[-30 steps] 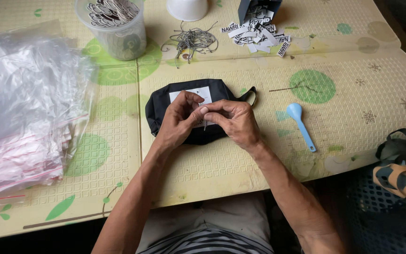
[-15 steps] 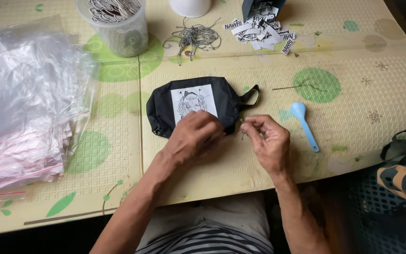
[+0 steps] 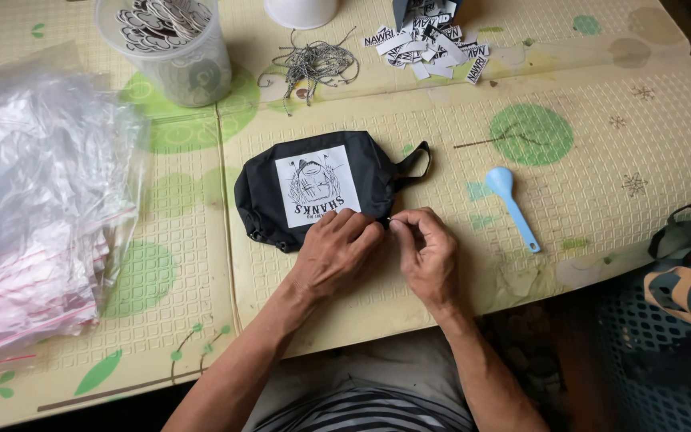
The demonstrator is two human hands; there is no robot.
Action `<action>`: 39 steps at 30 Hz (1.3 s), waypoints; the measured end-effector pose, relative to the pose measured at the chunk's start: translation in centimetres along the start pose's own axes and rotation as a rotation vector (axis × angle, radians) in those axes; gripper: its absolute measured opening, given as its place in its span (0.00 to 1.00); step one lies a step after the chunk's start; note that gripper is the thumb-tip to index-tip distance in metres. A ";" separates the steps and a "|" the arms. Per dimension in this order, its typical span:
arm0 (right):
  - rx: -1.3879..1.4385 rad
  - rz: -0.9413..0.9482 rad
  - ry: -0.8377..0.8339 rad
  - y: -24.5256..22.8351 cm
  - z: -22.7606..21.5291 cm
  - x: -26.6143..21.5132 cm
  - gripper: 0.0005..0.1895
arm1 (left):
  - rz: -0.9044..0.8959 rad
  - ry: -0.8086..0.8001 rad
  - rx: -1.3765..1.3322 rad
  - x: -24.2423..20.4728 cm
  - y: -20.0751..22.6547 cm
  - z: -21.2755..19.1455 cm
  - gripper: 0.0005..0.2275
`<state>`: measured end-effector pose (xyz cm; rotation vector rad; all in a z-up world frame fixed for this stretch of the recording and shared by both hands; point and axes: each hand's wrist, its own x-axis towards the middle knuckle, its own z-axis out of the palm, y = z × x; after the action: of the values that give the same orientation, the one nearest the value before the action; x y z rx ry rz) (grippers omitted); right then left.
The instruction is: The person cleans a black shoulder bag using a light blue plastic spoon. They wipe the exterior surface and the attached strap, then flip the bag to clean the other side. Finally, they attach a metal chain to the bag's strap.
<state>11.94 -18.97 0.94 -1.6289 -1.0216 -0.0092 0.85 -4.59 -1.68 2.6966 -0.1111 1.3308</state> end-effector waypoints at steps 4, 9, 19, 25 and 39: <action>-0.074 -0.011 0.000 -0.2 0.0 -0.1 0.04 | -0.032 -0.031 -0.014 -0.2 0.0 0.2 0.06; -0.130 -0.074 0.047 -0.2 0.4 -0.4 0.04 | -0.260 -0.017 -0.216 0.4 -0.1 -0.6 0.02; -0.151 -0.115 0.055 -0.9 2.1 -0.5 0.06 | -0.705 -0.118 -0.641 1.2 -0.5 -2.0 0.04; -0.201 -0.068 0.085 -0.8 2.4 -0.5 0.07 | -0.741 -0.163 -0.648 1.4 -0.5 -2.4 0.05; -0.212 -0.029 0.042 -0.8 2.4 -0.4 0.06 | -0.734 -0.156 -0.697 1.8 -0.9 -2.7 0.07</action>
<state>10.00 -17.31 0.48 -1.7973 -1.0394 -0.1757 -0.09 -3.29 1.32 1.9359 0.3131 0.6809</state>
